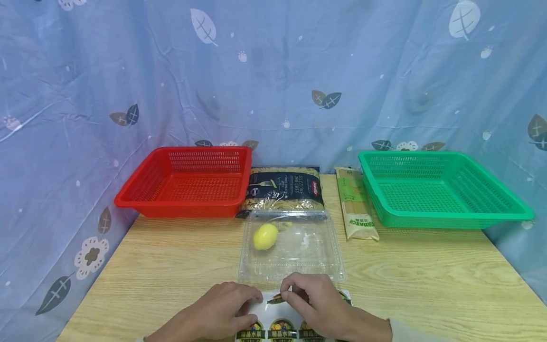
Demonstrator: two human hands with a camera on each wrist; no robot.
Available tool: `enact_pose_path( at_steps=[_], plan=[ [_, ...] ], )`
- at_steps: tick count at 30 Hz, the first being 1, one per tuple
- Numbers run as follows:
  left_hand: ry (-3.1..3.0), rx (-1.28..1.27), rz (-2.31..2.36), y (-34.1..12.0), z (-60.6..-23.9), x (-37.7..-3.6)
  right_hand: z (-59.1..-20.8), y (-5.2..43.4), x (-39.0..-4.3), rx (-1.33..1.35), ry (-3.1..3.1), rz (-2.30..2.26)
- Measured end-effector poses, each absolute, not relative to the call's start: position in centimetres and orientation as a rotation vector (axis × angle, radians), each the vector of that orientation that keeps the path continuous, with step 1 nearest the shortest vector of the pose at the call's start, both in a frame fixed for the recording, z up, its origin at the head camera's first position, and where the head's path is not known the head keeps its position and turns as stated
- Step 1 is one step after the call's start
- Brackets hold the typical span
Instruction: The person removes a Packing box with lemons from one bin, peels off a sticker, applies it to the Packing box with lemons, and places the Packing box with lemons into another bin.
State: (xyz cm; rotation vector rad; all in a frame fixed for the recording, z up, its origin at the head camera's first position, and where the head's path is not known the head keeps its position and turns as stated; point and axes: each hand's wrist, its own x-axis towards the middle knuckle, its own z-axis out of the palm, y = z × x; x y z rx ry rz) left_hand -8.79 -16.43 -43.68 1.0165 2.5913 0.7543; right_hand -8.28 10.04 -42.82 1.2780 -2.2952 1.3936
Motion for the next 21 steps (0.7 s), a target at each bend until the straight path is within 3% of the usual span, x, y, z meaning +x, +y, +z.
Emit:
enact_pose_path(
  at_steps=[8,21],
  plan=[
    [2.557,0.92,0.769,-16.6,-42.7,-8.1,-41.0,10.9,-8.6,1.248,-2.313,1.245],
    [2.669,1.113,0.793,-16.1,-39.1,-8.6,-37.5,11.8,-10.4,1.269,-2.307,1.163]
  ],
)
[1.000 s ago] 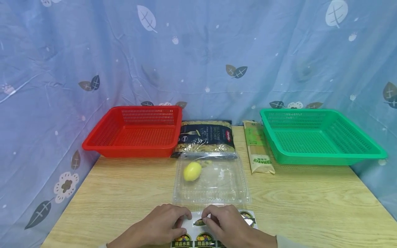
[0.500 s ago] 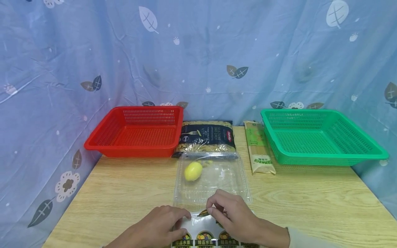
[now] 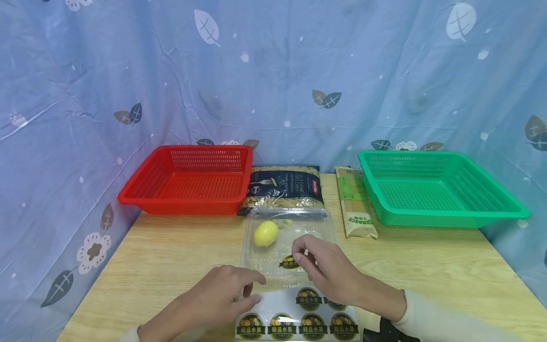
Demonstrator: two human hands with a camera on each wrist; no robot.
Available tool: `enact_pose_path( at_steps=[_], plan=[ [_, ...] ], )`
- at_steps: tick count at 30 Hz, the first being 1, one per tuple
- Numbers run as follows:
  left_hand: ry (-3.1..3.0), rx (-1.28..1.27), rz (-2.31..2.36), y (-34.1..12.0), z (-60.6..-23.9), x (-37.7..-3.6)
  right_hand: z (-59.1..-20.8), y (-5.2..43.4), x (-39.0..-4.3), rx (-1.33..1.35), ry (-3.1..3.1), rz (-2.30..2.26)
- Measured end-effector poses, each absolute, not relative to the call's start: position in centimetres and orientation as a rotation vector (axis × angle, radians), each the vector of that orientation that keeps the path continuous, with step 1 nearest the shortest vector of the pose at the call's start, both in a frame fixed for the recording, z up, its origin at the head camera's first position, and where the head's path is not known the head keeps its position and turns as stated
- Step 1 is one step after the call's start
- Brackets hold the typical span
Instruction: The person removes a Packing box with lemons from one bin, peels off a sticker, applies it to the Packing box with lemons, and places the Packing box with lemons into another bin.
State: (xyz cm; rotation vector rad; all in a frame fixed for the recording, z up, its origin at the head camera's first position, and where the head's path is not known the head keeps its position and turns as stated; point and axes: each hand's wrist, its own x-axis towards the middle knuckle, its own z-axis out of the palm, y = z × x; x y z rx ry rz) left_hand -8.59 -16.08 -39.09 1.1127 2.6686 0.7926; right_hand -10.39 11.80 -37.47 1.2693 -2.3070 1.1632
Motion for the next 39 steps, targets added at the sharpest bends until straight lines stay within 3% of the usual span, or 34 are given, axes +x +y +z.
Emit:
enact_pose_path(
  at_steps=[9,23,39],
  plan=[
    [2.875,1.161,0.969,-15.0,-37.2,-10.4,-36.9,12.2,-11.7,1.192,-2.391,1.127],
    [2.876,0.922,1.217,-11.5,-36.0,-14.3,-36.3,12.3,-14.3,0.897,-2.554,1.404],
    [2.826,0.737,1.333,-10.1,-36.6,-16.8,-36.7,11.6,-17.0,0.769,-2.631,1.554]
  ],
)
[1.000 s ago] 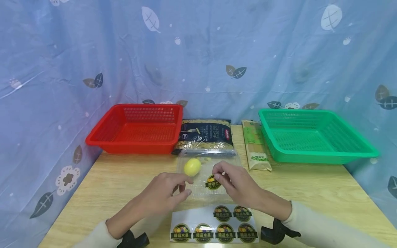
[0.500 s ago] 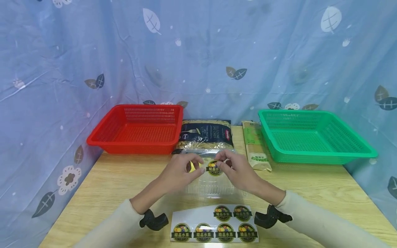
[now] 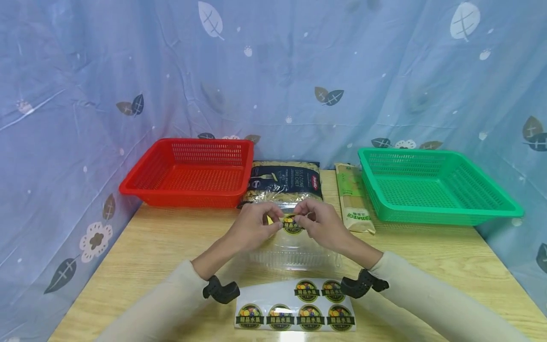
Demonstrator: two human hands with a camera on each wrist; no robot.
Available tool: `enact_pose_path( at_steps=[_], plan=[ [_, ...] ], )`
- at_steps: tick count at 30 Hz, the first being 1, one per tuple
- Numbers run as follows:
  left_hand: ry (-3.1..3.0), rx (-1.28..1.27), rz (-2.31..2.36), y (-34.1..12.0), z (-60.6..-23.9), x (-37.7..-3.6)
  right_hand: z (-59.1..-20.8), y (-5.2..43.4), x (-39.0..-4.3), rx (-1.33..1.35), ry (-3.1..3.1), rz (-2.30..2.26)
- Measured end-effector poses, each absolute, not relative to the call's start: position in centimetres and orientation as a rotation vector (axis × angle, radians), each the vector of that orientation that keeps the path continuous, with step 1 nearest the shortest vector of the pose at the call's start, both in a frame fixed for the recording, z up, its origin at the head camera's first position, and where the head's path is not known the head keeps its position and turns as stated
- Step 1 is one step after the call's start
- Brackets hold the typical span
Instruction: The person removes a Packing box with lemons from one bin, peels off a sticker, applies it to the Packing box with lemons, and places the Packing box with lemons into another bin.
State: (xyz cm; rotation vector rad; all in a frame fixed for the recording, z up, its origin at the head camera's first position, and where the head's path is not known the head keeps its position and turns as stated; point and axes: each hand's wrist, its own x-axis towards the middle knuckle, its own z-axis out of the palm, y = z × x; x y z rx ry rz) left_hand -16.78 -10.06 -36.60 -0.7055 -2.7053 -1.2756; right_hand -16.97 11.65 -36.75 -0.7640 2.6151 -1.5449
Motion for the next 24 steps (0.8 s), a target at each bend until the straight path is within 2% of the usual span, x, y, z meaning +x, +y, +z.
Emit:
enact_pose_path(
  at_steps=[24],
  plan=[
    [-2.804,-0.713,-1.089,-9.4,-37.4,-17.7,-37.9,11.2,-17.8,-0.815,2.859,-1.221]
  ],
)
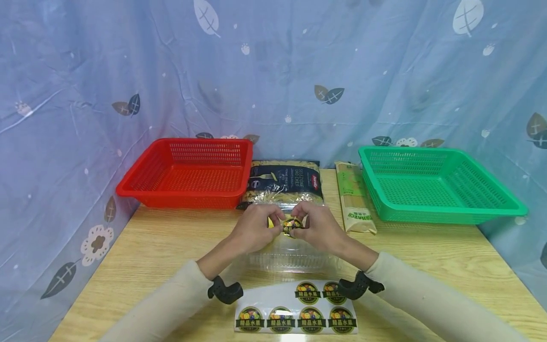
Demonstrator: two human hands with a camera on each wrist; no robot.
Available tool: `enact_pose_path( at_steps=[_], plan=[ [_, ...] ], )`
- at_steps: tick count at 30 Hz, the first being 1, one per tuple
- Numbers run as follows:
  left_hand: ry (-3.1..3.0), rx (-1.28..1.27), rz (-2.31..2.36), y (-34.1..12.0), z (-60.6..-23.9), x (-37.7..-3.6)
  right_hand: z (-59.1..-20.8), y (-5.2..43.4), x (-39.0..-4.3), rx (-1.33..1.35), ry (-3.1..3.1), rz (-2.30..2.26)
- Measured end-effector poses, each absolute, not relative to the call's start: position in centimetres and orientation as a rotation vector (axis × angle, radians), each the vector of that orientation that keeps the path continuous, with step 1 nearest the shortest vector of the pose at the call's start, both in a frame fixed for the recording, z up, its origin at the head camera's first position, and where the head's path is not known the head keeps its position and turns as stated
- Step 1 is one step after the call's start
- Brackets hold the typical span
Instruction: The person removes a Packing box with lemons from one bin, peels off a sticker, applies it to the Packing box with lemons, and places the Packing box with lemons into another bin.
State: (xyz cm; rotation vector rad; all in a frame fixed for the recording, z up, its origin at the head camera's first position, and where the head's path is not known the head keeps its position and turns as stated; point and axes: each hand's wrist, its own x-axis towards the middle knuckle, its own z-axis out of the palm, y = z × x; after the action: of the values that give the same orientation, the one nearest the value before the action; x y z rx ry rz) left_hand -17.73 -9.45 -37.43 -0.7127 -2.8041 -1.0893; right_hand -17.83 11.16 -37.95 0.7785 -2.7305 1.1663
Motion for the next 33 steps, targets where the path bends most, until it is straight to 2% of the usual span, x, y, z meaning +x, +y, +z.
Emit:
enact_pose_path(
  at_steps=[17,33],
  plan=[
    [-2.834,-0.779,-0.984,-9.3,-37.4,-18.3,-37.7,11.3,-19.1,0.638,-2.854,1.121],
    [-2.788,-0.806,-1.041,-9.9,-37.4,-18.5,-37.1,10.9,-20.5,0.644,-2.966,1.24]
  ],
)
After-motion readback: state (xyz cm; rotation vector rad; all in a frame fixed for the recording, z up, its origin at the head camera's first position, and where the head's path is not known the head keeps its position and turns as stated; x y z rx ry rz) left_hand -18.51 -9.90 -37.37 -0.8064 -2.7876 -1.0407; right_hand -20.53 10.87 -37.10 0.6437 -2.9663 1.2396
